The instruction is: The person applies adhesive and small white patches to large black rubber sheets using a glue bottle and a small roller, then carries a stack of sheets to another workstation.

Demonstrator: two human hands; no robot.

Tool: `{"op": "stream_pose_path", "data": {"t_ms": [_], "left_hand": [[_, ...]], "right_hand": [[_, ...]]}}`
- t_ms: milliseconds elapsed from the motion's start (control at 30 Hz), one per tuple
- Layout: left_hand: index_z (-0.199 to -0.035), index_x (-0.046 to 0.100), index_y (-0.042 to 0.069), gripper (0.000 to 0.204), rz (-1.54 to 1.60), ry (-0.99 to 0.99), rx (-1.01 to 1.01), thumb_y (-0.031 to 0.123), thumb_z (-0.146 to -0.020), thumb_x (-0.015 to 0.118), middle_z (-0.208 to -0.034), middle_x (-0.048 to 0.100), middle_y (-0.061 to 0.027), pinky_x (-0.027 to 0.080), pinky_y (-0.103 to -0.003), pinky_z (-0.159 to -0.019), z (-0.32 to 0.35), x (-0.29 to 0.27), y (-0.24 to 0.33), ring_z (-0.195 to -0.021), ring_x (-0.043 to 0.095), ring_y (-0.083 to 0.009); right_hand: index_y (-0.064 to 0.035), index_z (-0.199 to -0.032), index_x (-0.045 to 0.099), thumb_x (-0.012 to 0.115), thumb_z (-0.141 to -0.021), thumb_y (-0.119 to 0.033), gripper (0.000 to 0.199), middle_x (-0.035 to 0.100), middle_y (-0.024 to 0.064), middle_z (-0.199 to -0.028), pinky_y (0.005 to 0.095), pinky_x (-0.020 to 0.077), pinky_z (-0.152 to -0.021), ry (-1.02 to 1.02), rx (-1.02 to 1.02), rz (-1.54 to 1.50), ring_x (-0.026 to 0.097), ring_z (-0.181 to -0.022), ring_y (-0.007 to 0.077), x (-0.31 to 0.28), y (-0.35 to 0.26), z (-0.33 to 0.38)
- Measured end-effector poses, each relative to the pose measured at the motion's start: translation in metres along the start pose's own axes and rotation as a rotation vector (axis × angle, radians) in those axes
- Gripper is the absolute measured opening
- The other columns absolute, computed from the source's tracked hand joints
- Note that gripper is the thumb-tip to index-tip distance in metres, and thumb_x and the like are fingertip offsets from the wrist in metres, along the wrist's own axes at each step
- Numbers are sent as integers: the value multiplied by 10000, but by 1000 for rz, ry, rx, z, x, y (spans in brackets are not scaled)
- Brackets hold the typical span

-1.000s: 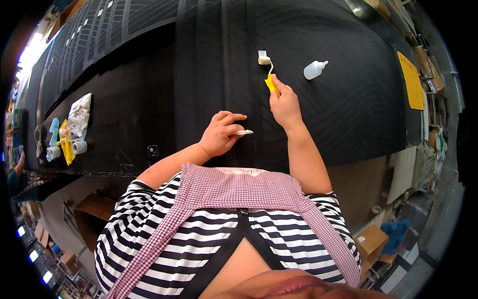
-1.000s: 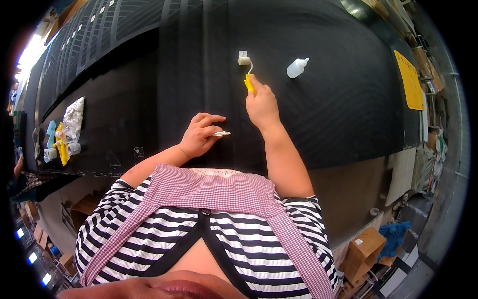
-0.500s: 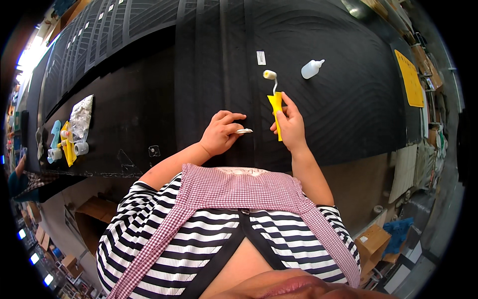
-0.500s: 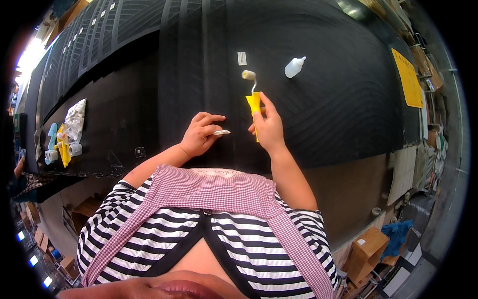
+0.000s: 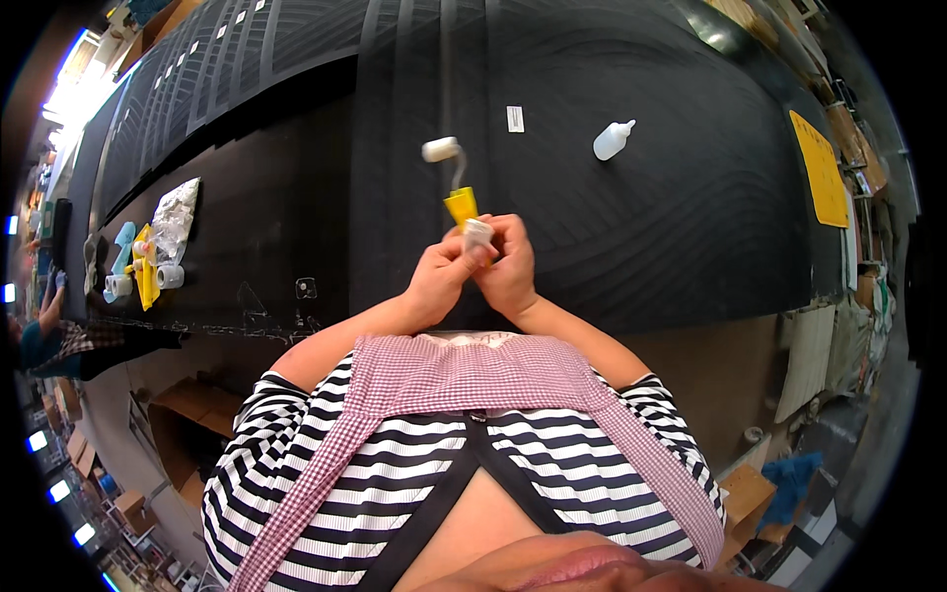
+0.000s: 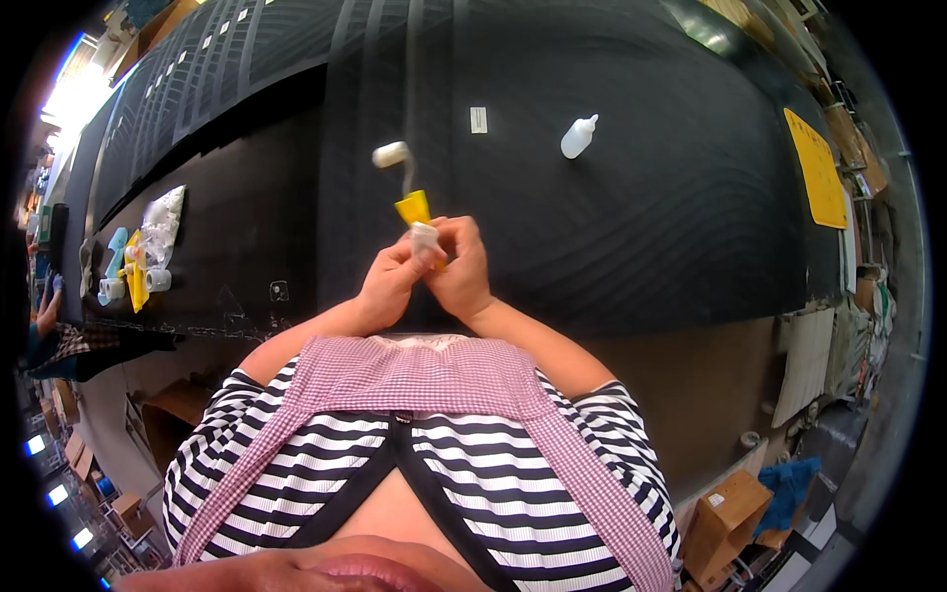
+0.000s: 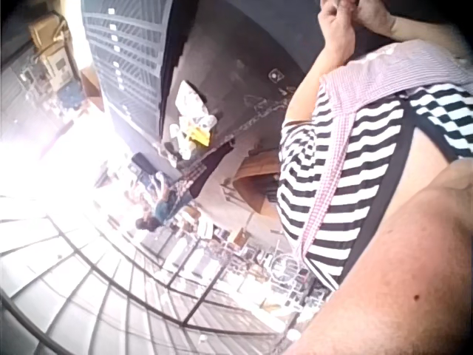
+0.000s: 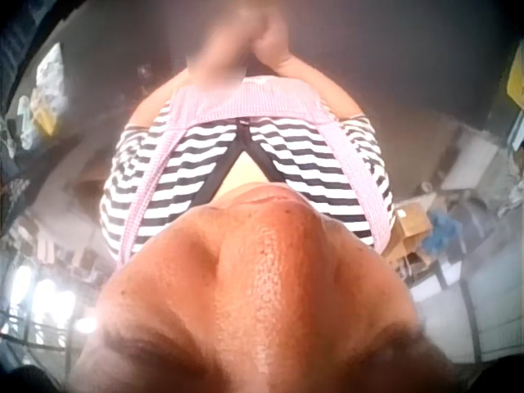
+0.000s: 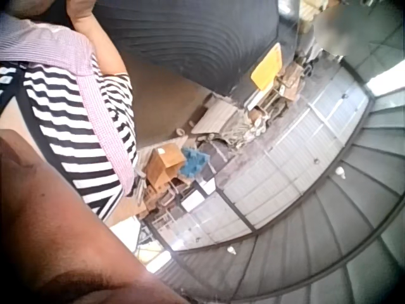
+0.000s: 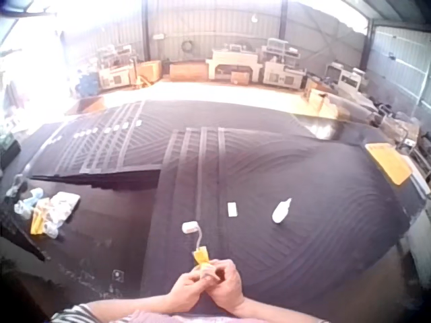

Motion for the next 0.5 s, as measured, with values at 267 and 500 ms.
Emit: {"op": "stream_pose_path", "data": {"t_ms": [267,500], "left_hand": [[-997,722,-13,221,-280,426,368,181,-991,616,-1236,548,-59,513,-267,-836,24,-66,33,-966,596,-134],[-1016,711,-16,190,-322,536,414,151,-981,626,-1313,534,-76,525,-263,-864,49,-98,14,-984,617,-138]], "right_hand": [[-50,-1071,546,850,-764,-111,436,617,50,-1019,262,494,-791,689,157,353,599,-909,136,-147,36,-55],[-9,-1112,542,858,-741,-236,538,650,115,-1047,383,503,-895,659,215,643,643,-1017,274,-190,77,-132]]}}
Point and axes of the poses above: each hand's wrist, its own z-axis away from the middle knuckle, its own x-axis out of the palm, y = z × x, the point moved 4 cm from there along -z, towards the middle knuckle
